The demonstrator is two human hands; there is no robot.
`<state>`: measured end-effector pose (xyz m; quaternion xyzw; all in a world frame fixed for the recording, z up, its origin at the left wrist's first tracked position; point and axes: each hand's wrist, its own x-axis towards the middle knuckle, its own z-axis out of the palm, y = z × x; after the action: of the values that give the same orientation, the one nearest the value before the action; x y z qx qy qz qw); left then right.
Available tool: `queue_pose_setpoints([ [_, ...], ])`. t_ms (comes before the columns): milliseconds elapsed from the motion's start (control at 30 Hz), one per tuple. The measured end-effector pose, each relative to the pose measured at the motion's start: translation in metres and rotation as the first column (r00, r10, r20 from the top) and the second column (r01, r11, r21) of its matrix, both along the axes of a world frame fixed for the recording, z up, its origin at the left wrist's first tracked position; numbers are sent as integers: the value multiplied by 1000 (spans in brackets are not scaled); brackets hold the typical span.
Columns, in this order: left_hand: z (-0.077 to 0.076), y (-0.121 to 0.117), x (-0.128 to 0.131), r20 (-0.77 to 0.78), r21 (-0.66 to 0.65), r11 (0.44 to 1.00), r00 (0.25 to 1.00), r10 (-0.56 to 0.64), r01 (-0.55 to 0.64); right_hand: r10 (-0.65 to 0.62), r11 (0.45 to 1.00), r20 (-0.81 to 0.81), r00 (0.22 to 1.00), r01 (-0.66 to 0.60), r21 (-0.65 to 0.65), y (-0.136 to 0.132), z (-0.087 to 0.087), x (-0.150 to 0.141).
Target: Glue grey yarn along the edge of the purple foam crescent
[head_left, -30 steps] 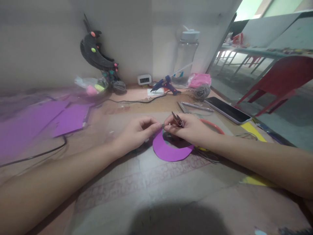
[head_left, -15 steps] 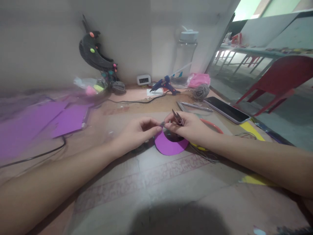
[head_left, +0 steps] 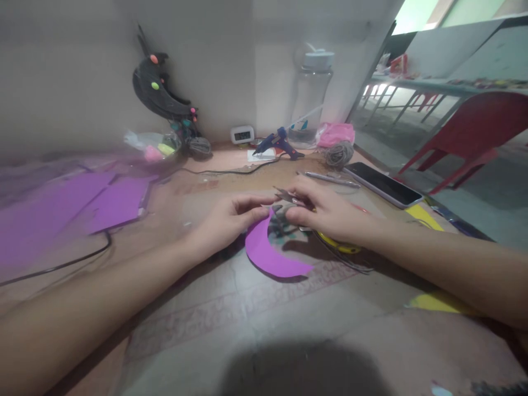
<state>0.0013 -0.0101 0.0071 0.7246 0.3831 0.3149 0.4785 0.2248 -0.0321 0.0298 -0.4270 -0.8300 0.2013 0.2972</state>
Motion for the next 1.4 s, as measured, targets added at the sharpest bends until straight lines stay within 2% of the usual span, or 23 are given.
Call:
queue_pose_setpoints([
  [133,-1,1,0,-7,6,1000,1000,11,-11,-57,984,54,997,47,172,7,-4,10],
  [233,-2,3,0,16,15,999,999,43,-44,-85,976,139,987,55,209,8,-10,11],
  [400,-2,5,-1,1,-43,993,994,106,-106,-108,952,345,932,-2,306,3,-13,9],
  [567,-1,5,-2,60,-125,985,990,126,-117,-211,900,406,889,15,435,5,-13,11],
  [667,-1,4,-1,106,-205,973,986,130,-106,-215,892,380,900,22,452,8,-13,12],
  [833,-3,4,0,181,-303,953,980,78,-20,-208,906,385,899,29,422,6,-13,11],
  [1400,-5,6,0,120,-183,982,991,65,-42,-245,861,416,875,-1,509,5,-13,11],
])
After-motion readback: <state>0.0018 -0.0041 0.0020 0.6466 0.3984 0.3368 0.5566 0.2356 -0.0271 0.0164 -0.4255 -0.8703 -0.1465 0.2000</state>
